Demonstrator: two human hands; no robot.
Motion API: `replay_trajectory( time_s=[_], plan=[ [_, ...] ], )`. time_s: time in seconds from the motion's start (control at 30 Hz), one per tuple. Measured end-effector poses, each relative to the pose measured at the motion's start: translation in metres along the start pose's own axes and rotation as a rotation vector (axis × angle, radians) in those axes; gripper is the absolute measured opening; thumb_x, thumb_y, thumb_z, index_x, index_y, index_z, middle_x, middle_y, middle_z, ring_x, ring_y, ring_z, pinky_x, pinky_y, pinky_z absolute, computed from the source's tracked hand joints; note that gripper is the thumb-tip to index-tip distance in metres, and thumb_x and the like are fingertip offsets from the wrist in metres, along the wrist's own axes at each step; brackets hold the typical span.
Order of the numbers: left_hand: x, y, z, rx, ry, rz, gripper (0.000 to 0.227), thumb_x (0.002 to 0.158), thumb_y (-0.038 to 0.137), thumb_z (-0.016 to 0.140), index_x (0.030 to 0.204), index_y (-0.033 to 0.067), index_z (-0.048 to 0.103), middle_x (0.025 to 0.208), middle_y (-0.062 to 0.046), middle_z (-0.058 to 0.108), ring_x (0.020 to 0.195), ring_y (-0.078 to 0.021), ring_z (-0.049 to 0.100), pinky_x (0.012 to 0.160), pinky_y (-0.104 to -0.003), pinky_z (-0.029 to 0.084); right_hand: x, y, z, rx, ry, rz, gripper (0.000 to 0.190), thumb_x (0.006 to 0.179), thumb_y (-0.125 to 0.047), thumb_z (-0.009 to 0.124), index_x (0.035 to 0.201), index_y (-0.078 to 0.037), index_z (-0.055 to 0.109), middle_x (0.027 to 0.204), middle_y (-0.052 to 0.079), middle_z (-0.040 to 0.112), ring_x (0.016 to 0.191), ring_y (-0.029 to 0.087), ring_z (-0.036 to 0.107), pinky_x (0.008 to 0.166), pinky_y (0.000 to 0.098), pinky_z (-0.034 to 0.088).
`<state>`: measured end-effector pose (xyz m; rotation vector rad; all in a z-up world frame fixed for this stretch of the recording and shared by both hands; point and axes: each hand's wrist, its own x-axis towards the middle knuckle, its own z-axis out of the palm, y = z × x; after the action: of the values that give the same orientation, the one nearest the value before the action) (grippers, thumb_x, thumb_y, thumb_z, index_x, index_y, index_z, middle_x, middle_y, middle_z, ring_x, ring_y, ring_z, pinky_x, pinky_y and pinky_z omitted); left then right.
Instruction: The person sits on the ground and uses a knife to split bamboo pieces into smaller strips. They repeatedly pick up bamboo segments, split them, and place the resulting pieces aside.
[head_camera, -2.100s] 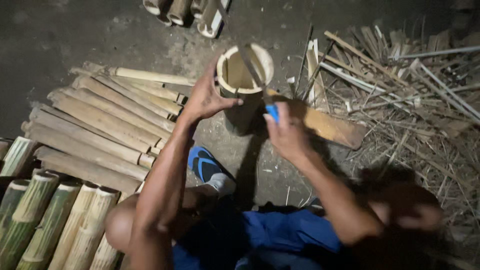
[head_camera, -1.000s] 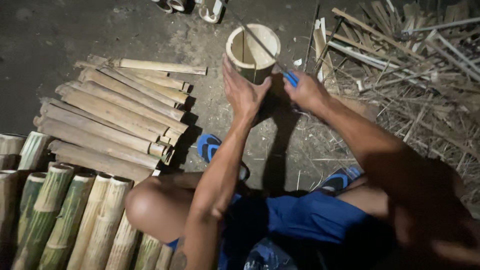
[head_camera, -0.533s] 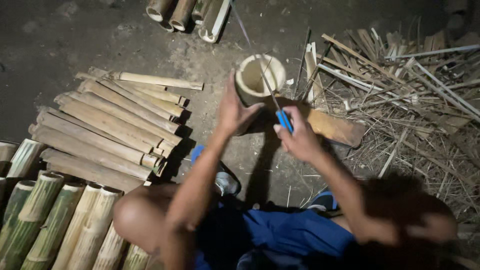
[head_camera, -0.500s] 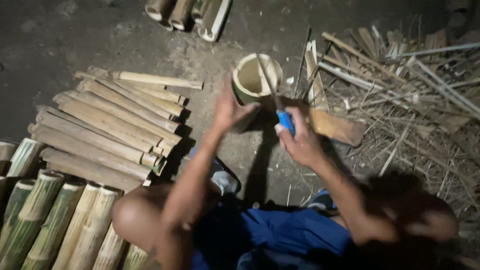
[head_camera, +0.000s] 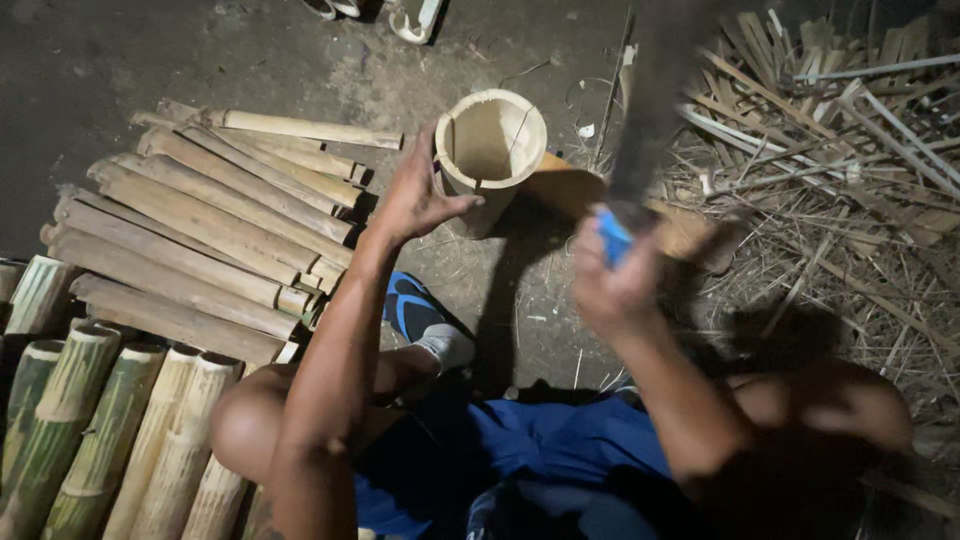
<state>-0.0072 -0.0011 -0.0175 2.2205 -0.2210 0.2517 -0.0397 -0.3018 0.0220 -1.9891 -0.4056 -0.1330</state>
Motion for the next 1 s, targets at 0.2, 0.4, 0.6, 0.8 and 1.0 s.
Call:
replay_trajectory(
  time_s=[0.2, 0.4, 0.6, 0.8, 1.0],
  plan=[
    [0.002, -0.008, -0.003, 0.005, 0.018, 0.040, 0.121, 0.071, 0.024, 0.100, 0.162, 0.0024, 0.023, 0.160, -0.024, 0.044, 0.151, -0.0383, 0.043, 0.125, -0.045, 0.036, 0.019, 0.071, 0.074, -0.250, -0.155, -0.114, 0.034, 0.102, -0.030, 0.065, 0.124, -0.006, 0.054, 0.078, 0.018, 0.069, 0.071, 0.040, 0.070, 0.056, 0.0465, 0.049],
    [-0.002, 0.002, 0.036, -0.073, 0.158, 0.097, 0.143, 0.060, 0.039, 0.102, 0.158, -0.0053, 0.008, 0.159, -0.028, 0.035, 0.147, -0.0400, 0.039, 0.122, -0.047, 0.035, 0.025, 0.129, 0.070, 0.301, -0.630, 0.525, 0.037, 0.104, -0.037, 0.071, 0.106, -0.001, 0.060, 0.073, 0.013, 0.057, 0.061, 0.024, 0.055, 0.055, 0.0420, 0.044],
    [0.010, 0.024, 0.101, 0.211, 0.474, 0.049, 0.128, 0.066, 0.035, 0.101, 0.158, 0.0006, 0.018, 0.156, -0.026, 0.039, 0.143, -0.0447, 0.044, 0.121, -0.051, 0.037, 0.067, 0.117, 0.016, -0.345, -0.256, 0.000, 0.026, 0.102, -0.030, 0.065, 0.099, -0.005, 0.067, 0.078, 0.014, 0.067, 0.067, 0.024, 0.061, 0.058, 0.0404, 0.048],
    [0.017, 0.028, 0.104, 0.114, 0.492, -0.039, 0.125, 0.072, 0.029, 0.095, 0.163, 0.0012, 0.014, 0.161, -0.026, 0.038, 0.148, -0.0442, 0.043, 0.125, -0.049, 0.037, 0.095, 0.082, 0.005, -0.164, -0.480, 0.572, 0.027, 0.103, -0.028, 0.055, 0.115, -0.005, 0.062, 0.085, 0.013, 0.064, 0.065, 0.024, 0.062, 0.057, 0.0448, 0.054],
    [-0.010, 0.023, 0.095, 0.173, 0.685, -0.071, 0.137, 0.064, 0.037, 0.101, 0.159, -0.0006, 0.011, 0.157, -0.030, 0.033, 0.146, -0.0478, 0.036, 0.122, -0.050, 0.033, 0.041, 0.011, 0.030, -0.262, -0.402, 0.071, 0.038, 0.095, -0.029, 0.071, 0.115, -0.002, 0.054, 0.084, 0.015, 0.067, 0.072, 0.027, 0.065, 0.060, 0.0423, 0.052]
  ],
)
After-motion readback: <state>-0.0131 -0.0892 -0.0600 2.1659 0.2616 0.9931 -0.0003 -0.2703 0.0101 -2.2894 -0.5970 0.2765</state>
